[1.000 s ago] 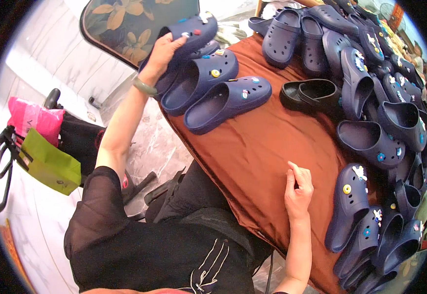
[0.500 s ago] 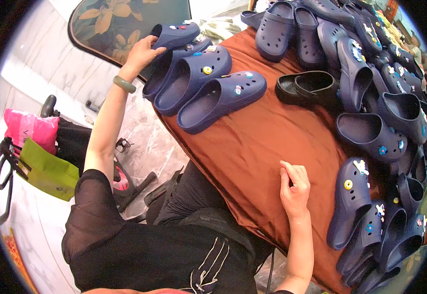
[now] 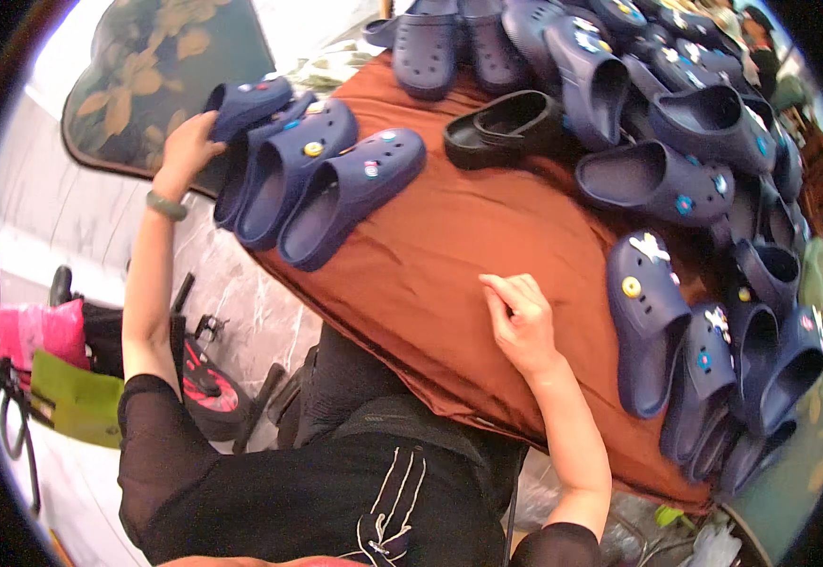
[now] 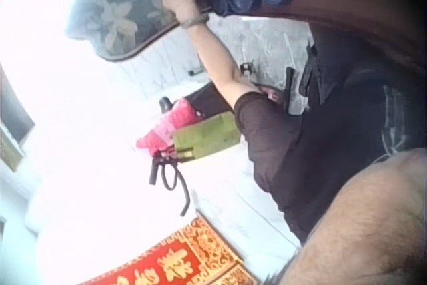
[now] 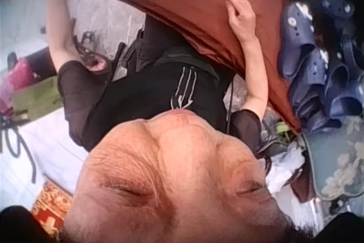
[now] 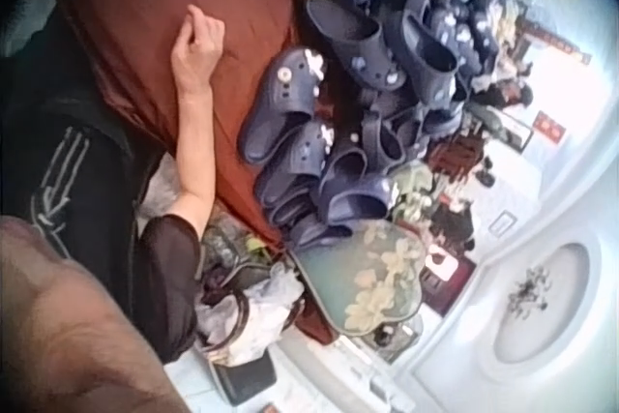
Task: Attaching decorative charms to the holes of foam clogs.
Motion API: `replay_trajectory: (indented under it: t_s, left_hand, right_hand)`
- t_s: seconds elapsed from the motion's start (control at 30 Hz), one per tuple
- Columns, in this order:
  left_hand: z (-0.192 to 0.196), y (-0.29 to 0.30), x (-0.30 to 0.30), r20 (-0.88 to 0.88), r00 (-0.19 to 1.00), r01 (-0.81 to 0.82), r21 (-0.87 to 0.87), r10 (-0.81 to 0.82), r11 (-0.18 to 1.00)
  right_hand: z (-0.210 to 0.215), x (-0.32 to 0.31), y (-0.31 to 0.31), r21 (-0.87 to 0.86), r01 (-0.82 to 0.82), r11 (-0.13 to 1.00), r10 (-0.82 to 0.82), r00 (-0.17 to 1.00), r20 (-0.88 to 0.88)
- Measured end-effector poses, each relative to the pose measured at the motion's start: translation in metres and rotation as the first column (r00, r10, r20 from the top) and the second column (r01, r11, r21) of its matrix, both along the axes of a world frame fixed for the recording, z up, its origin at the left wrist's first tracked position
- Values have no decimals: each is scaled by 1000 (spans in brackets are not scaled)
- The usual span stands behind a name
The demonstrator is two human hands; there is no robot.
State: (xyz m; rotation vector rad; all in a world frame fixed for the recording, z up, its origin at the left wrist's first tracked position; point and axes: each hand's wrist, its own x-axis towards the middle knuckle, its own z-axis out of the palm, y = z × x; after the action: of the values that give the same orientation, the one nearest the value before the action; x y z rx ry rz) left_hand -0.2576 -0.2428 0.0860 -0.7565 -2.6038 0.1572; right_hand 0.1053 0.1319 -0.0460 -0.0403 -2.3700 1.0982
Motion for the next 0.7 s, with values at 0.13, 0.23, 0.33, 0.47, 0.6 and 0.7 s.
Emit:
replay_trajectory:
  t_s: [0.13,0.23,0.33,0.47,0.6,0.7]
  left_hand:
    - [8,5,4,-14,998,-68,-58,67,996]
    - [10,19,12,-116,989,-110,-125,96,986]
    - [4,52,29,-314,939,113,-108,-142,988]
    - [2,133,97,116,865,424,348,-487,836]
    - [-17,244,176,575,413,489,514,-706,705]
    - [-57,319,229,196,275,888,322,-941,327]
  right_hand:
    - [-2,3,0,18,-5,1000,6,999,-48]
    - [-5,6,2,17,27,999,-26,998,-56]
    - [-15,4,7,36,-14,999,18,994,-111]
    - [-5,-2,2,111,32,993,-11,983,-183]
    - [1,6,4,438,-175,881,320,905,-281]
    - [-2,11,-8,622,-266,736,557,760,-334]
